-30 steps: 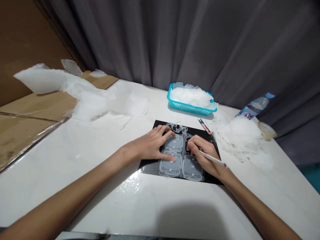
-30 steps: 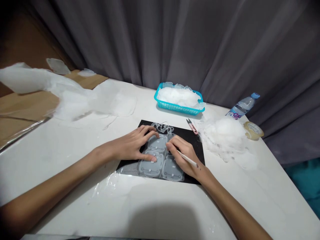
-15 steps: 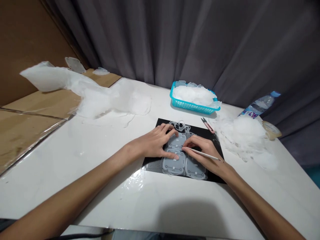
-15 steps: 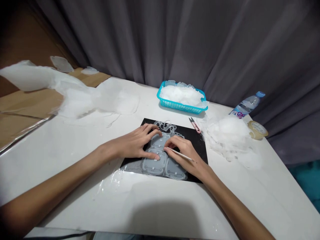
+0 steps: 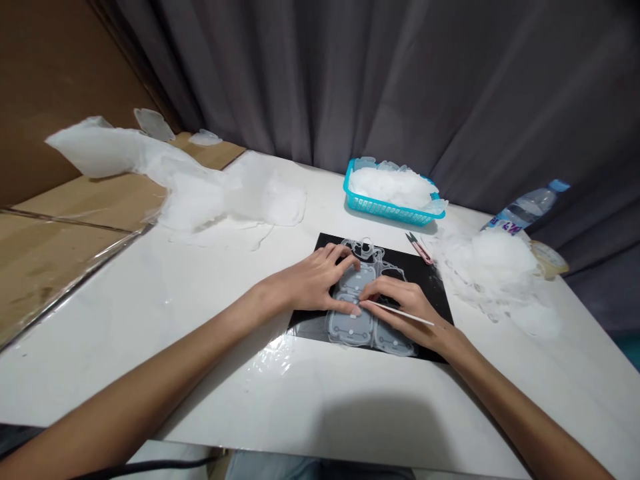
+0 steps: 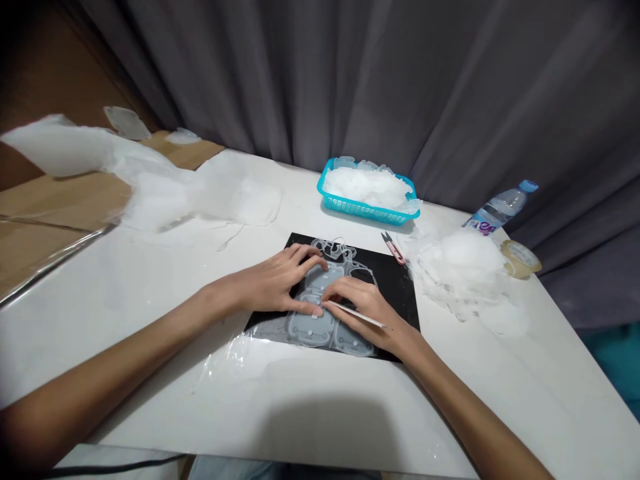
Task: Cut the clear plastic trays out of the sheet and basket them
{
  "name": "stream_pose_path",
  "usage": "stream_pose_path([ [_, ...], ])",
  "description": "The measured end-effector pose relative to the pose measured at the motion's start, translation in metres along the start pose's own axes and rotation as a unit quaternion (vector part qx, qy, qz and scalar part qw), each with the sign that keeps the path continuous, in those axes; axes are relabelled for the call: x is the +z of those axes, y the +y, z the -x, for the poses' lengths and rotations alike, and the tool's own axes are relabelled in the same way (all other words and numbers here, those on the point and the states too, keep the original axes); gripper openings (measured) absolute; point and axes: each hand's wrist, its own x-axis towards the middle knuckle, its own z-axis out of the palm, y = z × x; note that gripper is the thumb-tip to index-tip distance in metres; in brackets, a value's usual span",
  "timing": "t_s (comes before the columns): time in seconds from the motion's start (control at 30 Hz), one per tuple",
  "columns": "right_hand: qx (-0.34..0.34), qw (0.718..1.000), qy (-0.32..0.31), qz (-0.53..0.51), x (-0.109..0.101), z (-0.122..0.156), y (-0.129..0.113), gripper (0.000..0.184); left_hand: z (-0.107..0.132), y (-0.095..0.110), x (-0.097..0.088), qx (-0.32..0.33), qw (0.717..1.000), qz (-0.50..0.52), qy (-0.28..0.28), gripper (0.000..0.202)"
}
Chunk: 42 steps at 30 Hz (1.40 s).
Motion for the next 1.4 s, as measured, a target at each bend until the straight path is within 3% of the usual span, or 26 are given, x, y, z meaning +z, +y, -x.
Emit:
stream_pose_path([
  [0.73, -0.136, 0.980, 0.020, 0.147, 0.010, 0.007, 0.011, 0.018, -0.001, -0.004, 0.004, -0.004, 1.000, -0.022, 0.007, 0.089],
  [0.97, -0.106, 0.964, 0.027, 0.243, 0.015, 0.002, 0.009, 0.026, 0.001, 0.000, 0.002, -0.005, 1.000, -0.016, 0.003, 0.086],
  [1.07, -0.110, 0.947, 0.031, 0.301, 0.019, 0.001, 0.011, 0.030, 0.004, 0.006, -0.008, -0.036, 0.999, -0.012, 0.010, 0.086],
  [1.17, -0.123, 0.934, 0.058, 0.330, 0.022, 0.000, 0.014, 0.028, 0.006, 0.011, -0.018, -0.134, 0.991, -0.021, 0.024, 0.078],
  [1.27, -0.137, 0.932, 0.097, 0.321, 0.020, -0.001, 0.012, 0.026, 0.003, 0.011, -0.021, -0.209, 0.974, 0.082, -0.017, 0.061],
  [1.4, -0.125, 0.937, 0.130, 0.300, 0.011, 0.000, 0.010, 0.026, -0.008, 0.009, -0.011, -0.177, 0.933, 0.309, -0.051, 0.057],
])
